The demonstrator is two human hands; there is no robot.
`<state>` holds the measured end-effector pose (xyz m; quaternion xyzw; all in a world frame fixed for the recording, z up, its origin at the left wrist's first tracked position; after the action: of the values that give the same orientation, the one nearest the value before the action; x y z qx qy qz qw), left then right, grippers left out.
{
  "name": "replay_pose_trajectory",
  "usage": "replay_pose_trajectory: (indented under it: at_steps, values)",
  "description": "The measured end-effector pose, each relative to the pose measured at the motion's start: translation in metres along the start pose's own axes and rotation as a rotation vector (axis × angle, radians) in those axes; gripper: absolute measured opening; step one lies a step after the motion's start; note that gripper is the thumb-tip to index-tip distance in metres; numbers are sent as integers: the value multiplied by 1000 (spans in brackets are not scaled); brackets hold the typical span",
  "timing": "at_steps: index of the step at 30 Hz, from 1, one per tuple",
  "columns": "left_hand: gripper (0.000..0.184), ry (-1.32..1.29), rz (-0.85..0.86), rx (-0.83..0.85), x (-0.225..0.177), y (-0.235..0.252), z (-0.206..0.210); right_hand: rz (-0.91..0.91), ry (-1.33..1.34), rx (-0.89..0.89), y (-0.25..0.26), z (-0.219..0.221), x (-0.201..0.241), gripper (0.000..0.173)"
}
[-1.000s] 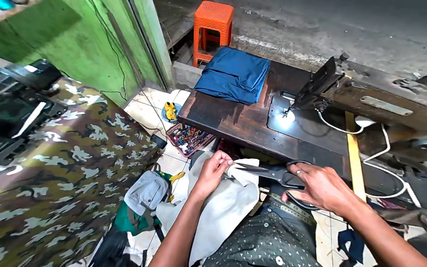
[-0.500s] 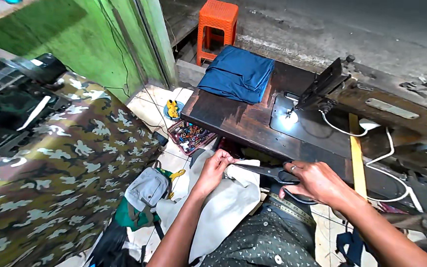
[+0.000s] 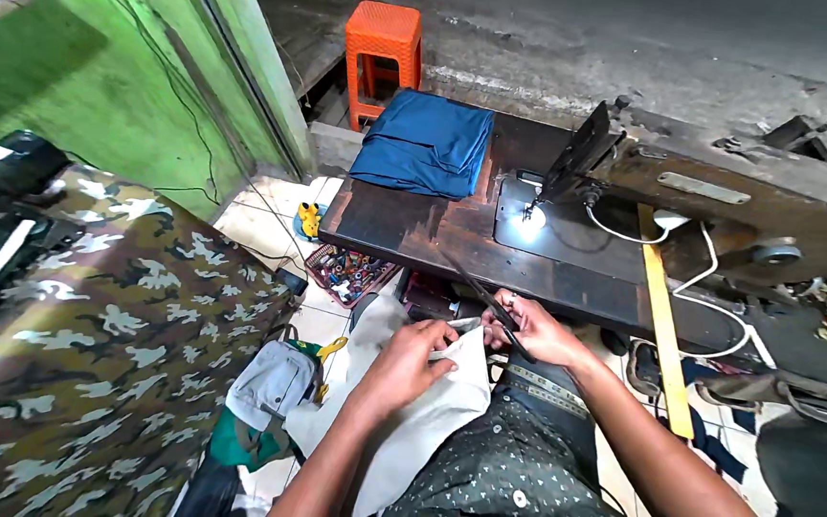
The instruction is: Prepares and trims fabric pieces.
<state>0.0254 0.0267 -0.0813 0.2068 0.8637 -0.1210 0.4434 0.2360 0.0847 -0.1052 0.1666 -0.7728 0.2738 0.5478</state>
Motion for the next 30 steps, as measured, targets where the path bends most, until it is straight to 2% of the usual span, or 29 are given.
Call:
replay_pose_trajectory:
  at_steps: [2, 4, 6, 8, 10, 13, 14, 16, 18, 20, 22, 25, 27, 30]
  values:
    - [20, 274, 28, -181, -12, -6, 12, -65, -25, -147, -5, 1, 2, 23]
    - [9, 499, 190, -424, -26, -11, 26, -131, 23, -253, -12, 5, 3, 21]
    - [12, 601, 348, -495, -39, -13, 40, -164, 113, -307, -19, 11, 0, 20]
    - [17, 641, 450, -460, -44, -14, 53, -149, 232, -346, -23, 18, -7, 27]
    - [17, 631, 477, -374, -44, -13, 63, -100, 336, -395, -24, 23, -16, 33]
    - [11, 512, 407, -227, -34, -9, 69, -55, 423, -459, -24, 24, -27, 36]
    - [15, 441, 362, -200, -31, -7, 68, -41, 441, -466, -24, 22, -28, 35]
    - [22, 309, 289, -239, -25, -4, 59, -39, 483, -452, -25, 22, -27, 35]
    - [20, 217, 216, -352, -22, 2, 44, -45, 508, -421, -24, 22, -25, 35]
    - [31, 207, 137, -378, -21, 14, 28, -57, 506, -389, -24, 24, -22, 34]
    - [43, 202, 65, -273, -18, 29, 18, -83, 489, -355, -24, 26, -20, 34]
    - [53, 154, -137, 78, -7, 49, 11, -100, 438, -346, -24, 31, -18, 35]
    - [46, 96, -187, 225, 1, 55, 11, -92, 401, -343, -24, 33, -17, 34]
    - [27, 4, -141, 164, 10, 54, 14, -95, 378, -326, -25, 36, -21, 32]
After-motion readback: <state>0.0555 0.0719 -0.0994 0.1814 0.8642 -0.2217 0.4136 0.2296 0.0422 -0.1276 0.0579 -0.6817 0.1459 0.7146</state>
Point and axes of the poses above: each hand's wrist, its own y-axis towards the middle knuckle, its own z-axis out of the palm, x = y × z, the point moved 5 cm from there along y, towards the middle knuckle, and after that the axes turned 1 degree about x, right-handed, at the moved point
